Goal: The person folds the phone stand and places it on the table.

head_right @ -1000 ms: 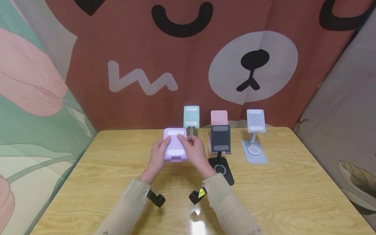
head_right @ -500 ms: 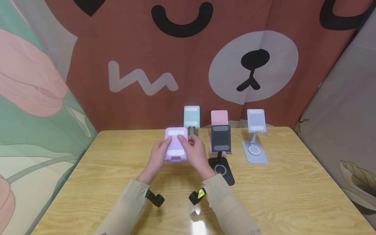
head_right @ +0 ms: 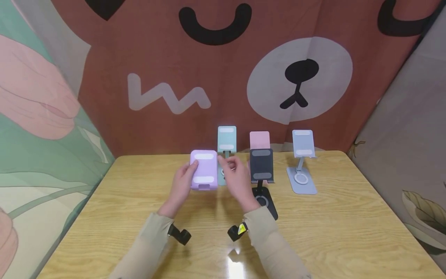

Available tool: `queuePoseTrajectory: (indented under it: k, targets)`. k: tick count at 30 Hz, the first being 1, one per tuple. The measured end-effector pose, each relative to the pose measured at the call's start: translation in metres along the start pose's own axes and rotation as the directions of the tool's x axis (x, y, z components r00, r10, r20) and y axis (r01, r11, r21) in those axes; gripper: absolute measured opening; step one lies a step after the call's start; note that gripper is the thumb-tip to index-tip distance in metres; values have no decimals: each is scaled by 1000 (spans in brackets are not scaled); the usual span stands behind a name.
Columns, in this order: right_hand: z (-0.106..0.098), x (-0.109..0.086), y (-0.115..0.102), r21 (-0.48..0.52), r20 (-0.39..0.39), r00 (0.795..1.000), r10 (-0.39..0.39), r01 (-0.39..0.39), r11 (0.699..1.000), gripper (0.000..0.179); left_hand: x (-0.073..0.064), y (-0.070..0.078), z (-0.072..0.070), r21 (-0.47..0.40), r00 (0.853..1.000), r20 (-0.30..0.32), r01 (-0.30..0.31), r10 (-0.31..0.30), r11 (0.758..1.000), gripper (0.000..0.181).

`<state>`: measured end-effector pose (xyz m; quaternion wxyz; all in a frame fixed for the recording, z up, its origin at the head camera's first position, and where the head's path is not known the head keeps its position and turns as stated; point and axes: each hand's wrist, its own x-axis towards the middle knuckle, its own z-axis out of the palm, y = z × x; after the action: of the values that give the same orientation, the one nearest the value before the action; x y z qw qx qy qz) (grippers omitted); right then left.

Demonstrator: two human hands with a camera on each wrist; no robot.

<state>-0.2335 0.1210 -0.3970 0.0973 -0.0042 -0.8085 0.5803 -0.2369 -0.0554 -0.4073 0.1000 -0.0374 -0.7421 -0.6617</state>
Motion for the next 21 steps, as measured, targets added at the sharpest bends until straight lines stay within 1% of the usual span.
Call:
queuePoseTrajectory:
  k: [4,8,12,15,18,21]
  targets:
    - [-10,3,-2,-18,-54,997,-54,53,998,47,3,2,-9,8,1000,-19,-7,7,1000,38]
    - [-20,5,-4,-23,-102,989,-104,102,994,38,7,0,-17,18,1000,-30,-8,9,1000,38]
    - [-29,7,-3,-33,-153,978,-138,135,990,38,9,-2,-27,39,999,-41,2,0,999,39]
    - [-35,9,-2,-51,-204,964,-170,163,985,37,11,-3,-35,65,998,-60,9,-5,998,39]
    - [-43,10,-2,-56,-262,942,-211,203,977,33,14,-6,-45,99,996,-84,27,-19,995,41]
    - [-50,12,-2,-57,-313,924,-220,213,975,28,17,-9,-58,118,994,-103,55,-43,991,44]
